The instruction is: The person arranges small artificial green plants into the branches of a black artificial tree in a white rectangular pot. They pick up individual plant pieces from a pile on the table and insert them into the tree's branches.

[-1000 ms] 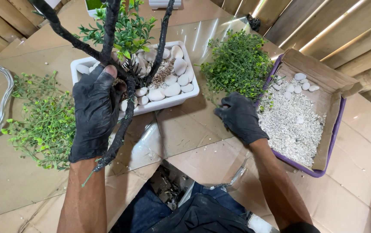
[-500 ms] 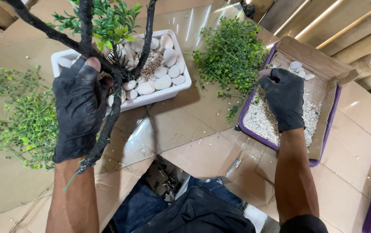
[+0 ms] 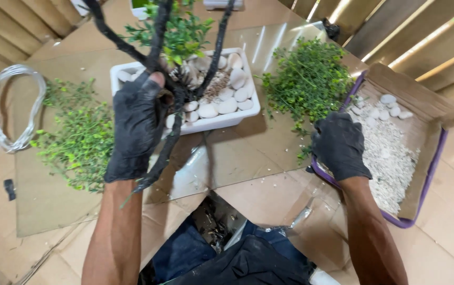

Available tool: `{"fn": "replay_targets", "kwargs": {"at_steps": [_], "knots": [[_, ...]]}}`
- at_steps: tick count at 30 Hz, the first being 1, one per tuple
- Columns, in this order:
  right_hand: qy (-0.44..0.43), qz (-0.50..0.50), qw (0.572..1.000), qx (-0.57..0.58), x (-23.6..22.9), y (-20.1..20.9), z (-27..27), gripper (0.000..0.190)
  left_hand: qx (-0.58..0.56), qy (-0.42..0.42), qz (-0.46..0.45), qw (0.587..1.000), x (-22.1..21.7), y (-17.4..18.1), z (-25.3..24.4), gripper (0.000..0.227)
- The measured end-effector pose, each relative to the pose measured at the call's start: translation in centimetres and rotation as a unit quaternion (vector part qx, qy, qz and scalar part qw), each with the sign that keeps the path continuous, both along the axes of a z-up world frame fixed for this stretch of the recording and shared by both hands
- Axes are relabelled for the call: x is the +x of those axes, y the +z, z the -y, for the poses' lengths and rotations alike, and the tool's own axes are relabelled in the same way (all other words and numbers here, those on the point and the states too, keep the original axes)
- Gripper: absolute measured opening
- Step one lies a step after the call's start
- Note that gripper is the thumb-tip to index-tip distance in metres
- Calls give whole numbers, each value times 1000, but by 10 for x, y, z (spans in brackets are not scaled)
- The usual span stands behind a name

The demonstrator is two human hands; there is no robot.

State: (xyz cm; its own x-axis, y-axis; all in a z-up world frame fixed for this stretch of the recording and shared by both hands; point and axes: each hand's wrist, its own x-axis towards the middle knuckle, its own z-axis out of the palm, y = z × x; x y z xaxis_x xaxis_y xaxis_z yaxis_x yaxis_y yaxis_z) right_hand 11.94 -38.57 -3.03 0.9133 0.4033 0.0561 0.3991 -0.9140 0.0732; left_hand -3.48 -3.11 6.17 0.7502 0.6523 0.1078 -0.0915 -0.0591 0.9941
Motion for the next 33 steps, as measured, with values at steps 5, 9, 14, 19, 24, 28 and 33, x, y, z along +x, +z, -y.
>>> {"fn": "replay_targets", "kwargs": {"at_steps": [5,9,14,19,24,28,33], "knots": [[-26,-31,997,-70,12,-33,14,30,-155,4,80,985,9,-2,4,38],[-26,-19,998,-62,26,-58,25,28,-148,7,86,985,6,-3,1,34],[-11,1,986,168,17,-37,19,30,-145,18,70,987,16,-23,-11,39],[-8,54,901,431,-22,31,-14,17,-145,21,107,983,19,-26,-11,42],[-56,-74,827,554,-60,107,-73,18,-128,24,126,984,22,-39,-19,45],[-100,-268,676,679,-82,132,-102,24,-40,85,56,994,14,-35,-17,45],[-36,-310,603,734,-88,120,-122,25,41,166,-44,984,-27,8,-11,39]]}}
